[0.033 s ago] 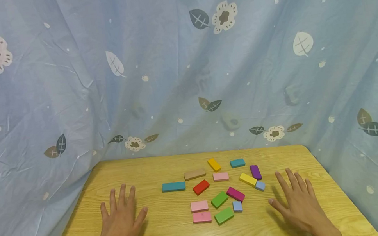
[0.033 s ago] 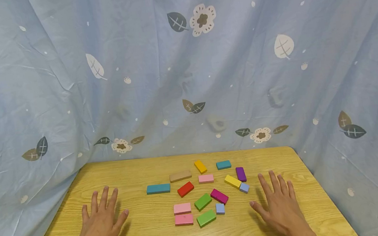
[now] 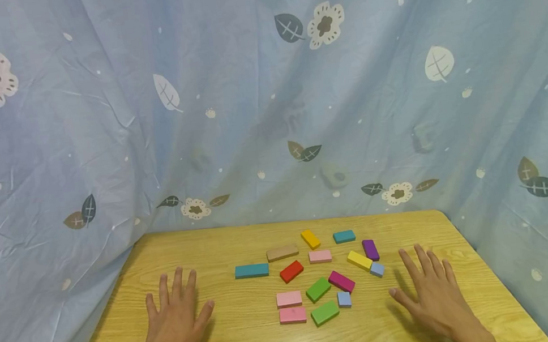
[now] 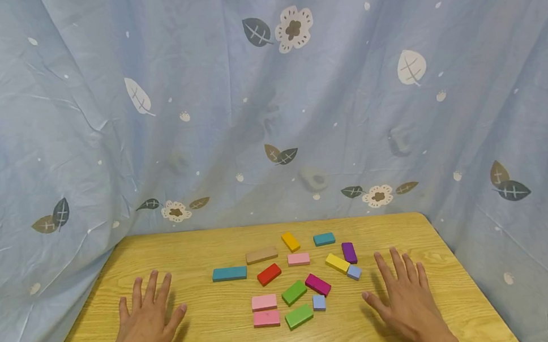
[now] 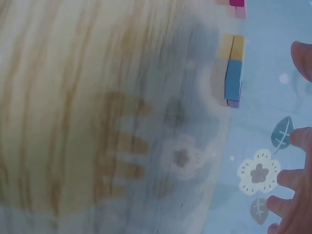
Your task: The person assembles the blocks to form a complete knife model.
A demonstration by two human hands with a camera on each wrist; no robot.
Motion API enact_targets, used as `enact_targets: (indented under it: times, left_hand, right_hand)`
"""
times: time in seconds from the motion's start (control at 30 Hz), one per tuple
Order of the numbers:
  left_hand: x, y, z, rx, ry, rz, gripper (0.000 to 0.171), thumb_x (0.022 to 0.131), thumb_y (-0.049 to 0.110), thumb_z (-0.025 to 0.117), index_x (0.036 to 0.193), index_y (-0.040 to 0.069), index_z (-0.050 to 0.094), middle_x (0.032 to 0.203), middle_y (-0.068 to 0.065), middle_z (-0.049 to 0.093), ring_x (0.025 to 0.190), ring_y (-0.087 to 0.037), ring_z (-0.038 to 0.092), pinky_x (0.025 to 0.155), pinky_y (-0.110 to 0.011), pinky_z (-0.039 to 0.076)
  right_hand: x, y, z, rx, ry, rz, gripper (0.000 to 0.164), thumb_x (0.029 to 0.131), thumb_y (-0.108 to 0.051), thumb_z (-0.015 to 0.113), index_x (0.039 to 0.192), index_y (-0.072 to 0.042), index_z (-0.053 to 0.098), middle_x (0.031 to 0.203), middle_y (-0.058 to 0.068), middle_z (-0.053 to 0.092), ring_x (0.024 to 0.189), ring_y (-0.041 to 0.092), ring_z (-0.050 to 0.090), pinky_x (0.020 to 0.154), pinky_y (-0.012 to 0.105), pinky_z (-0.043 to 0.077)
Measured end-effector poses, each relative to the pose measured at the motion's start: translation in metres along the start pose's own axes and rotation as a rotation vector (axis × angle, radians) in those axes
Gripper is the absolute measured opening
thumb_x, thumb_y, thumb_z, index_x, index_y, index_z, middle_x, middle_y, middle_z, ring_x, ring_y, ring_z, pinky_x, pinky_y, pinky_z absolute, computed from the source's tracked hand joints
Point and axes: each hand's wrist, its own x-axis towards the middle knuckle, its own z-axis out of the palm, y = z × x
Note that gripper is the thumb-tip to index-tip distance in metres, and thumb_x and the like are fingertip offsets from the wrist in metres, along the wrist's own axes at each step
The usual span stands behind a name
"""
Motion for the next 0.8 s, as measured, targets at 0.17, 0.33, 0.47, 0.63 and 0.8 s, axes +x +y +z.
enact_targets:
  times: [0.17, 0.33, 0.47, 0.63, 0.8]
  left_hand:
    - [0.001, 0.001, 0.000, -0.004, -0.010, 0.002, 0.082, 0.109, 0.054, 0.061, 0.170, 0.005, 0.037, 0.176, -0.031, 0.026, 0.161, -0.062, 0.015, 0.116, -0.093, 0.014]
    - [0.007, 0.000, -0.006, 0.005, 0.008, 0.025, 0.084, 0.108, 0.050, 0.065, 0.170, 0.002, 0.034, 0.174, -0.030, 0.031, 0.158, -0.060, 0.024, 0.116, -0.090, 0.023]
    - [0.018, -0.001, -0.018, 0.007, 0.083, 0.103, 0.086, 0.103, 0.039, 0.077, 0.164, -0.006, 0.038, 0.165, -0.032, 0.045, 0.150, -0.057, 0.043, 0.115, -0.080, 0.041]
    - [0.037, 0.000, -0.038, -0.086, 0.135, 0.195, 0.082, 0.097, 0.024, 0.086, 0.158, -0.014, 0.045, 0.155, -0.036, 0.055, 0.141, -0.055, 0.057, 0.112, -0.069, 0.052]
    - [0.057, 0.005, -0.053, -0.129, 0.170, 0.254, 0.073, 0.089, 0.011, 0.092, 0.148, -0.014, 0.057, 0.144, -0.035, 0.064, 0.131, -0.054, 0.065, 0.108, -0.065, 0.057]
  right_hand:
    - [0.000, -0.001, -0.001, 0.016, 0.029, -0.025, 0.092, 0.104, -0.056, 0.069, 0.175, -0.013, 0.028, 0.173, 0.035, 0.028, 0.154, 0.064, 0.028, 0.129, 0.080, 0.010]
    - [0.011, -0.016, -0.007, 0.131, 0.139, -0.086, 0.081, 0.102, -0.035, 0.078, 0.169, -0.008, 0.040, 0.167, 0.032, 0.040, 0.149, 0.060, 0.039, 0.115, 0.081, 0.037]
    - [0.027, -0.040, -0.012, 0.235, 0.167, -0.111, 0.071, 0.103, -0.024, 0.079, 0.165, -0.006, 0.047, 0.164, 0.027, 0.048, 0.146, 0.055, 0.049, 0.105, 0.078, 0.050]
    - [0.056, -0.070, -0.015, 0.310, 0.191, -0.191, 0.065, 0.101, -0.020, 0.081, 0.159, -0.007, 0.055, 0.159, 0.022, 0.058, 0.144, 0.050, 0.058, 0.109, 0.072, 0.053]
    - [0.086, -0.094, -0.011, 0.348, 0.217, -0.264, 0.057, 0.097, -0.016, 0.085, 0.151, -0.008, 0.066, 0.145, 0.016, 0.072, 0.126, 0.041, 0.073, 0.100, 0.059, 0.063]
